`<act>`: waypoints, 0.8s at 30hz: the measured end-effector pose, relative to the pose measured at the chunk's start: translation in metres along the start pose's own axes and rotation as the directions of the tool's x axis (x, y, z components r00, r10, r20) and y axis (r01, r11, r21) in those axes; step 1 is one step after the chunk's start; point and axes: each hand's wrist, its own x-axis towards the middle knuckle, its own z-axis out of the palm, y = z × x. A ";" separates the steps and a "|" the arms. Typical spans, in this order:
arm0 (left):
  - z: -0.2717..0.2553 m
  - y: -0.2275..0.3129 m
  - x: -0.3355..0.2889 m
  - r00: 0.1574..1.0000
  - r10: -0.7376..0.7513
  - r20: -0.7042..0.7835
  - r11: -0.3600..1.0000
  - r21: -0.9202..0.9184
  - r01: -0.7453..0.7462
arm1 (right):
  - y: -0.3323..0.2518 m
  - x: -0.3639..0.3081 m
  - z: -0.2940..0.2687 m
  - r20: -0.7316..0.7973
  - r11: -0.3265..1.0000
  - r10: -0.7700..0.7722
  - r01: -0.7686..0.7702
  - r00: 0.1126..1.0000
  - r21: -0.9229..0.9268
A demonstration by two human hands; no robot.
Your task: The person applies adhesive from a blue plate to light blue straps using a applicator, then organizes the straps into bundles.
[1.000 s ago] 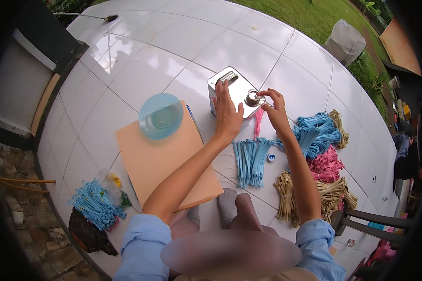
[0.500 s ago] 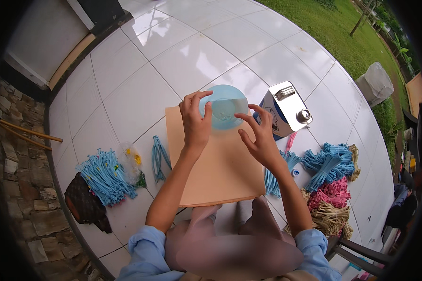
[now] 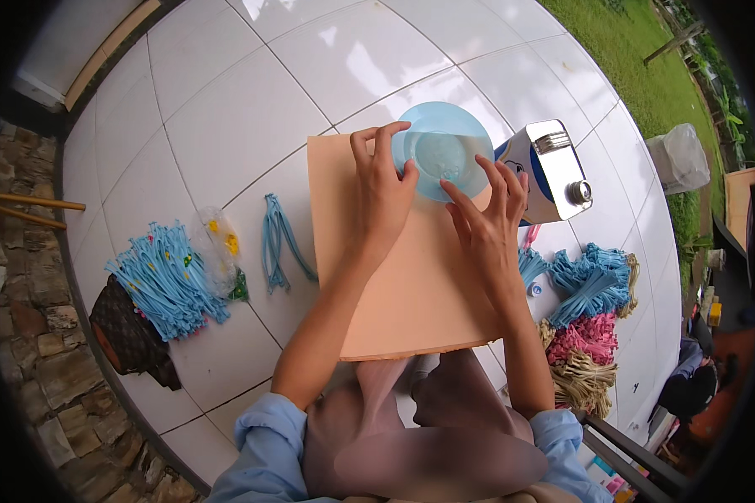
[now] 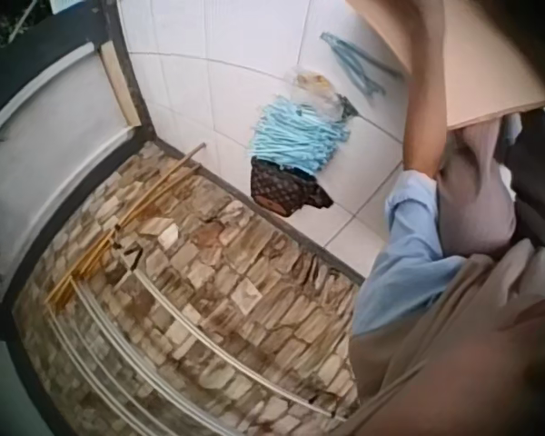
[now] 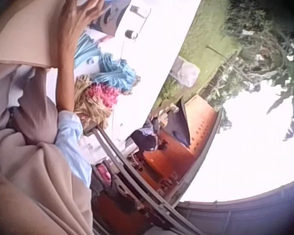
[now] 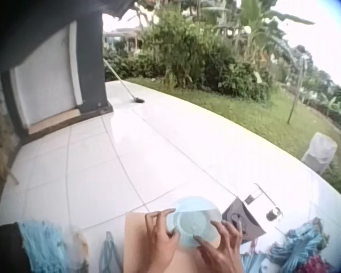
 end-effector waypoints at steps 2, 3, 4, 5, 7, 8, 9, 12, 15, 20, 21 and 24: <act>-0.001 0.000 0.001 1.000 -0.004 -0.007 1.000 0.002 0.004 | 0.001 0.001 0.000 -0.003 1.000 -0.013 0.012 1.000 -0.013; -0.001 0.000 0.000 1.000 -0.007 -0.015 1.000 0.005 0.007 | 0.001 0.001 -0.001 -0.007 0.999 -0.026 0.025 1.000 -0.027; -0.002 0.001 0.001 1.000 -0.006 -0.015 1.000 0.007 0.006 | 0.002 0.002 -0.002 -0.009 0.999 -0.025 0.025 1.000 -0.025; -0.002 0.002 0.001 1.000 -0.018 -0.021 1.000 0.003 0.018 | 0.002 0.003 -0.004 -0.018 0.999 -0.035 0.035 0.999 -0.039; -0.001 -0.001 0.002 0.999 -0.030 -0.025 1.000 0.002 0.031 | 0.004 0.006 -0.007 -0.027 0.998 -0.042 0.041 0.999 -0.050; 0.000 -0.004 0.002 0.999 0.011 -0.044 1.000 0.020 -0.010 | 0.006 0.007 -0.009 -0.026 0.997 -0.061 0.060 0.998 -0.041; 0.001 -0.007 0.002 0.997 0.053 -0.063 0.998 0.038 -0.051 | 0.008 0.008 -0.010 -0.025 0.996 -0.080 0.079 0.997 -0.031; 0.001 0.000 0.001 0.999 -0.031 -0.011 0.999 -0.015 0.030 | 0.014 0.011 -0.013 -0.021 0.994 -0.098 0.097 0.995 -0.039; 0.002 -0.001 0.001 0.999 -0.034 -0.020 0.999 -0.022 0.033 | 0.021 0.009 -0.012 -0.033 0.992 -0.125 0.125 0.992 -0.023; 0.000 -0.006 -0.001 0.999 -0.002 -0.033 0.999 0.051 0.004 | 0.037 -0.009 -0.018 -0.064 0.995 -0.066 0.070 0.996 0.069; -0.001 -0.004 -0.003 1.000 -0.005 -0.019 0.996 0.087 0.006 | 0.040 -0.015 -0.022 -0.107 0.994 -0.013 0.025 0.994 0.107; -0.005 0.006 -0.009 0.999 -0.040 -0.034 0.988 0.147 0.044 | 0.054 -0.036 -0.041 -0.080 0.963 0.206 -0.187 0.975 0.194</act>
